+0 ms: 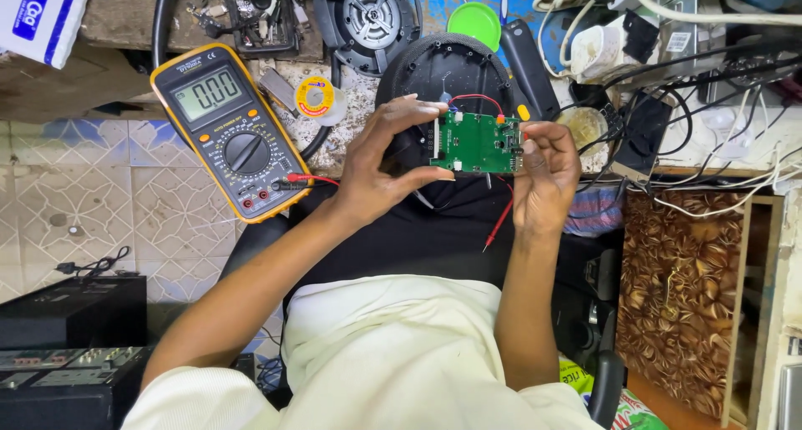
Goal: Diagnosing and repairing a circuit board using a multimeter and a soldering iron.
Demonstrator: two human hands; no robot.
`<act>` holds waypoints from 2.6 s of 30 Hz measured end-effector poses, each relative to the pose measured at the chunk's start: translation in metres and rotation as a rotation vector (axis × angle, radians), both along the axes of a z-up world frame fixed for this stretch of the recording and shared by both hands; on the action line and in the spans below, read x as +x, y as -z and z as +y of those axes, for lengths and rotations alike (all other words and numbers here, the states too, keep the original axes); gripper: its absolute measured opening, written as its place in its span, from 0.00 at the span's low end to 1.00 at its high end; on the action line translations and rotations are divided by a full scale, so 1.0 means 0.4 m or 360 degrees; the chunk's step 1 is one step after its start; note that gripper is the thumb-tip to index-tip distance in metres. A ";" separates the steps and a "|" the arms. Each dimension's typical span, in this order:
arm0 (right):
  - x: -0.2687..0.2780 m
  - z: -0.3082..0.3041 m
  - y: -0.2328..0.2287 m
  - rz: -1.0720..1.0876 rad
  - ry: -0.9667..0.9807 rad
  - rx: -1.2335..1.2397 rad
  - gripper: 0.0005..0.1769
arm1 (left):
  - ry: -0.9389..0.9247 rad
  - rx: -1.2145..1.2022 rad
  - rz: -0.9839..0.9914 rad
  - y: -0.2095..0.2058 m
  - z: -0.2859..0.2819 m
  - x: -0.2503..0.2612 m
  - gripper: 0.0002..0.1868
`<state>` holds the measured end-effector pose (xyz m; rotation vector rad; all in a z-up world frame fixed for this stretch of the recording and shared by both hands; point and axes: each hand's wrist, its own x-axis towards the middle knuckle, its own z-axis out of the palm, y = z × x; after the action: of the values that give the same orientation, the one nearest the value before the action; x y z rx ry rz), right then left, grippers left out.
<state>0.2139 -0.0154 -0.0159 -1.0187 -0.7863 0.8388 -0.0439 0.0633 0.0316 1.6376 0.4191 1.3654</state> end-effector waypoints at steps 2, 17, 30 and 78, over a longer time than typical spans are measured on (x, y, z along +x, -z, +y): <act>-0.005 0.001 0.000 0.0015 0.0006 0.0002 0.09 | 0.0012 0.0000 0.0001 0.008 0.006 -0.002 0.34; -0.048 -0.004 -0.036 0.0135 -0.0042 0.0062 0.10 | -0.0029 0.0020 0.0057 0.007 0.001 -0.008 0.36; -0.039 -0.007 -0.019 0.0068 0.0003 0.0058 0.10 | -0.0069 0.0082 0.0107 0.002 0.005 -0.008 0.36; -0.094 0.053 -0.138 0.0053 0.0020 -0.0362 0.08 | -0.0497 0.0165 0.0919 -0.102 0.199 0.125 0.17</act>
<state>0.1761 0.0057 0.0393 -1.2062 -0.6654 0.9472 0.0060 0.1430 0.0723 2.1142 0.9886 1.1217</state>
